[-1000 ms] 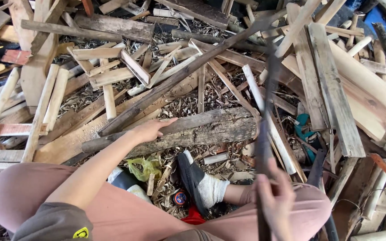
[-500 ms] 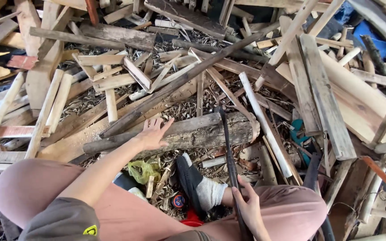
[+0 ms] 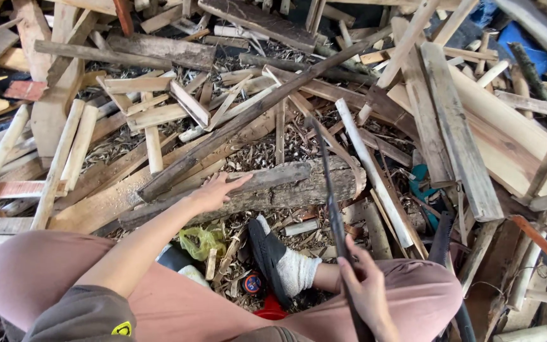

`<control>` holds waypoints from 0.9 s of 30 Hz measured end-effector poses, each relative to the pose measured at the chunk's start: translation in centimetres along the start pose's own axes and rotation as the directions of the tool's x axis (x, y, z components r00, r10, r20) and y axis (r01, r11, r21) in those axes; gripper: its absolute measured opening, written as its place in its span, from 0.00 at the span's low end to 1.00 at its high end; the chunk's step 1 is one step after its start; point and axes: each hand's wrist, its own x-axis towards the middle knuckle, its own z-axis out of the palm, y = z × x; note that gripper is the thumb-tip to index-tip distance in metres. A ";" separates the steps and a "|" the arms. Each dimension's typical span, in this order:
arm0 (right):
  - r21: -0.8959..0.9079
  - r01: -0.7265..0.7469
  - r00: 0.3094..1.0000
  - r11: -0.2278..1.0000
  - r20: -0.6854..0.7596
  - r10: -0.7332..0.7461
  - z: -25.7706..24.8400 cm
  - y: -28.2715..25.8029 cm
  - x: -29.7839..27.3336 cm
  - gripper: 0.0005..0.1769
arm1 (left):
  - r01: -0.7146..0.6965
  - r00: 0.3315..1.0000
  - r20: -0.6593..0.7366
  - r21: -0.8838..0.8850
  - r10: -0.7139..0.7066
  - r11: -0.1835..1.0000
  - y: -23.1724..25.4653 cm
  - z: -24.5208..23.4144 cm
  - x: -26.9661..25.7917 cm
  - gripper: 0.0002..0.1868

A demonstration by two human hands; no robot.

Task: Processing a small log using a hand saw and a billhook while sitting on the floor.

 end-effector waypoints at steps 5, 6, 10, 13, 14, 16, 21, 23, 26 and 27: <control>0.012 0.449 0.884 0.893 -0.153 -0.442 -1.5 -4.6 -2.0 0.29 | 0.018 1.000 -0.003 -0.031 -0.018 0.999 -0.6 0.6 0.8 0.53; 0.038 0.493 0.855 0.869 -0.209 -0.475 -1.5 -6.1 -2.9 0.27 | -0.064 0.997 -0.054 -0.130 0.058 0.989 -0.9 0.9 1.0 0.45; -0.045 0.529 0.824 0.847 -0.210 -0.526 -0.1 1.2 0.2 0.21 | 0.060 0.998 0.017 -0.031 -0.060 0.998 -0.6 0.4 0.7 0.60; -0.196 0.254 0.964 0.947 -0.032 -0.265 1.7 6.8 1.6 0.26 | -0.018 1.000 -0.017 -0.029 0.018 0.999 -0.4 0.1 0.6 0.63; -0.047 0.127 0.991 0.991 -0.044 -0.129 1.5 6.0 1.3 0.28 | 0.009 1.000 0.001 -0.064 -0.009 0.998 -0.2 -0.1 0.4 0.62; 0.102 -0.017 0.999 0.995 -0.039 0.021 1.0 4.8 0.5 0.30 | 0.032 0.999 0.030 -0.102 -0.029 0.994 0.3 -0.1 -0.4 0.62; -0.040 0.152 0.983 0.988 -0.103 -0.155 -1.5 -1.7 -0.2 0.31 | 0.017 1.000 0.020 -0.116 -0.014 0.993 -0.9 0.3 1.7 0.57; 0.028 0.215 0.971 0.976 -0.116 -0.210 -3.0 -4.7 -2.5 0.30 | 0.062 0.997 0.054 -0.150 -0.055 0.987 -0.2 0.0 0.3 0.53; -0.222 0.395 0.854 0.891 -0.270 -0.446 -4.0 -9.0 -3.7 0.27 | -0.027 1.000 -0.004 -0.180 0.027 0.983 -2.1 0.4 2.8 0.48; -0.529 0.387 0.740 0.755 -0.310 -0.596 -4.1 -10.1 -4.4 0.25 | -0.133 0.991 -0.055 -0.195 0.125 0.972 -3.3 1.6 3.9 0.46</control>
